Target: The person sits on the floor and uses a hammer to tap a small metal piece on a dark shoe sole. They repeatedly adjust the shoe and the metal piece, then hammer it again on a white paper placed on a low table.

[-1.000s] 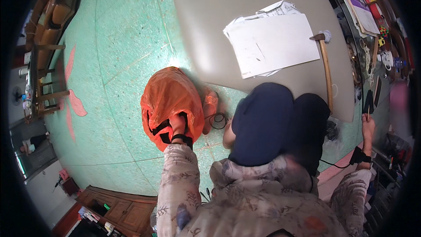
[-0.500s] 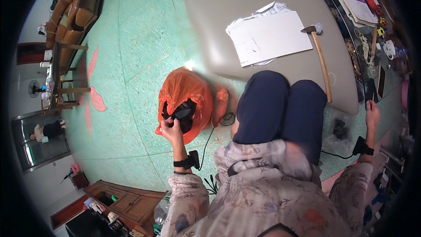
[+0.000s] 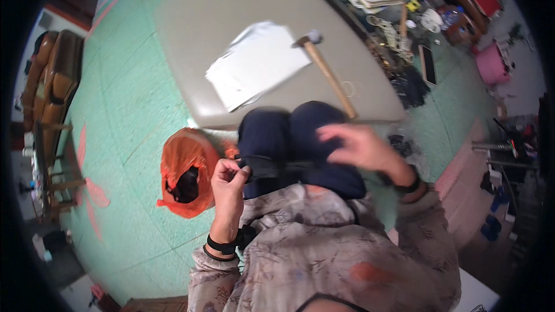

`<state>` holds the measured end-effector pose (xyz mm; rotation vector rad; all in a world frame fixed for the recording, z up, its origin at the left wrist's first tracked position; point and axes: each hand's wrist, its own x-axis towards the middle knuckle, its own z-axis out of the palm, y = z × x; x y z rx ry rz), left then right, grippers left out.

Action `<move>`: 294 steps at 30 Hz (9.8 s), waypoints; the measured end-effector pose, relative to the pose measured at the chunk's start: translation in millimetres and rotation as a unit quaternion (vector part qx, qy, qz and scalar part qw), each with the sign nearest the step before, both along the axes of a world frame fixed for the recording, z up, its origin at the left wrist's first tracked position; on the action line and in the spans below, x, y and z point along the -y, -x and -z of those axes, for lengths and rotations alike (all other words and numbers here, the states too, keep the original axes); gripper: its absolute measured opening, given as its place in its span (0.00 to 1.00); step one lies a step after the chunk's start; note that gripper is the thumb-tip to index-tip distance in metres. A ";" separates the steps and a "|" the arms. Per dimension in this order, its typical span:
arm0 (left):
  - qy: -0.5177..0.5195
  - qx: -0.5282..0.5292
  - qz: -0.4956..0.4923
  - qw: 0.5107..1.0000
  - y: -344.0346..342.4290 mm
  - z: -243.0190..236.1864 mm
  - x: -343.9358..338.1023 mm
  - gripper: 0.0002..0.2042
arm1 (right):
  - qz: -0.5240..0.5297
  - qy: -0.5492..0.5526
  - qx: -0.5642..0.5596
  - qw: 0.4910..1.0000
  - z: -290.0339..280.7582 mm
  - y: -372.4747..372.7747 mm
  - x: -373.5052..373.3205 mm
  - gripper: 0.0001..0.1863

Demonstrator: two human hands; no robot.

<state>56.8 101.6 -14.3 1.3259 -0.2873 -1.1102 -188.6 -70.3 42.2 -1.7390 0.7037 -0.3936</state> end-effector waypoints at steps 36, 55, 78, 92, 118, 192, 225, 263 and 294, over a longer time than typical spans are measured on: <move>0.040 0.198 0.146 0.968 46.9 -22.7 92.4 0.08 | 0.088 0.202 -0.027 0.975 24.7 -36.6 2.9 0.12; 0.039 -0.054 0.078 0.995 48.7 -9.6 98.9 0.06 | 0.118 0.370 -0.081 0.918 26.0 -36.9 -11.2 0.10; 0.012 0.025 0.103 0.994 45.4 -2.9 106.5 0.06 | 0.022 0.414 -0.076 0.907 37.5 -39.9 -14.4 0.10; 0.019 0.045 0.103 0.993 44.9 -2.8 97.2 0.05 | 0.027 0.226 -0.019 0.974 39.6 -35.1 0.1 0.09; 0.106 0.002 0.082 0.991 44.9 -14.5 102.2 0.05 | 0.062 0.207 0.065 0.974 34.0 -37.3 5.1 0.09; 0.115 0.046 0.106 0.987 50.4 -2.2 113.0 0.05 | 0.024 -0.092 0.043 0.995 33.6 -54.4 51.3 0.09; 0.074 0.121 0.084 0.986 28.5 -4.9 112.5 0.07 | 0.226 0.080 0.043 0.970 44.4 -7.0 27.5 0.08; 0.064 0.112 0.113 0.985 61.2 -8.7 102.4 0.07 | 0.104 0.287 0.040 0.951 34.3 -47.8 12.7 0.06; 0.086 0.227 0.456 0.856 24.3 -60.8 70.4 0.07 | -0.114 0.532 0.095 0.833 -8.1 9.3 -18.8 0.12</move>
